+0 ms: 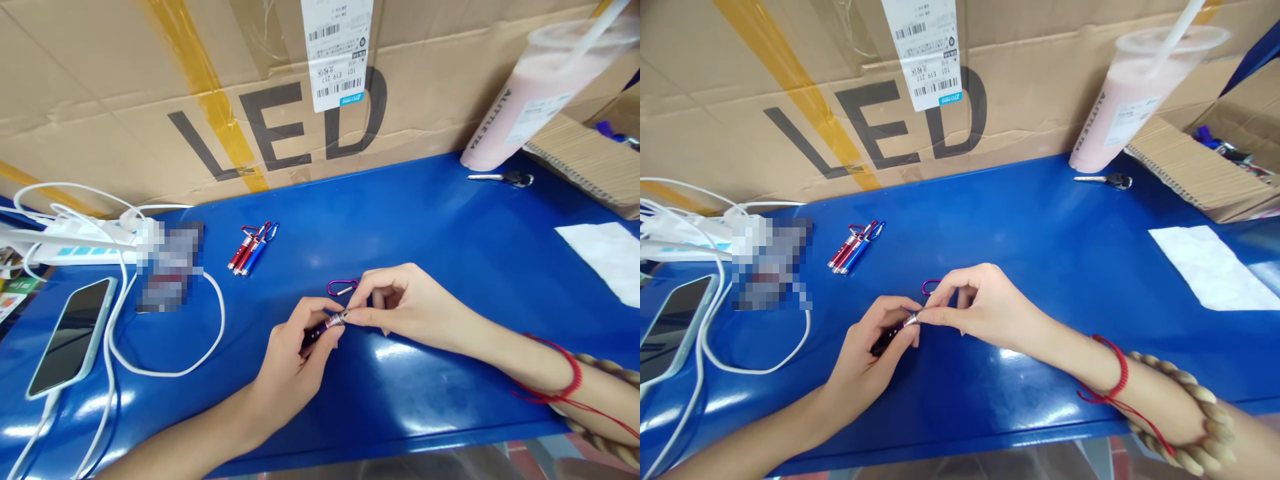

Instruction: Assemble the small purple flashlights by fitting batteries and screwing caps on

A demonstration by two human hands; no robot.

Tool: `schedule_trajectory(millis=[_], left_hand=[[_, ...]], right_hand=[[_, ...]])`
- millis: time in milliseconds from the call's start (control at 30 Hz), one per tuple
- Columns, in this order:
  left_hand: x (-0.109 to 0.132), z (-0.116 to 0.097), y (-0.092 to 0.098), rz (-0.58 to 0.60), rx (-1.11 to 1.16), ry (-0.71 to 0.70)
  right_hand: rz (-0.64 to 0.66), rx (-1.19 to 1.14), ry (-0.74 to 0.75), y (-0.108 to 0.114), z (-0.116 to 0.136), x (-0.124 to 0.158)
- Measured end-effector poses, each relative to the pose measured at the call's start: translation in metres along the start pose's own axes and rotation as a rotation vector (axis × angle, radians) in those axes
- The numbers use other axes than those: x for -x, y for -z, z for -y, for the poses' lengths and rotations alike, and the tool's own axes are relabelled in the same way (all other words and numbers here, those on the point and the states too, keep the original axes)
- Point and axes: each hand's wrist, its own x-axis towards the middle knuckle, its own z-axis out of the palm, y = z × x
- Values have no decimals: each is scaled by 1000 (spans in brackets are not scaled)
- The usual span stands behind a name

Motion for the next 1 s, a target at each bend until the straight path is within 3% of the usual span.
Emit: schedule_trajectory(millis=[400, 700, 867, 1000], left_hand=[[2, 2, 2, 81, -21, -104], [2, 1, 2, 148, 45, -57], [2, 0, -1, 122, 67, -97], [2, -1, -1, 94, 57, -98]], right_hand=[[75, -77, -22, 5, 4, 0], [157, -163, -141, 6, -4, -3], [106, -68, -127, 5, -7, -4], [166, -4, -46, 4, -10, -4]])
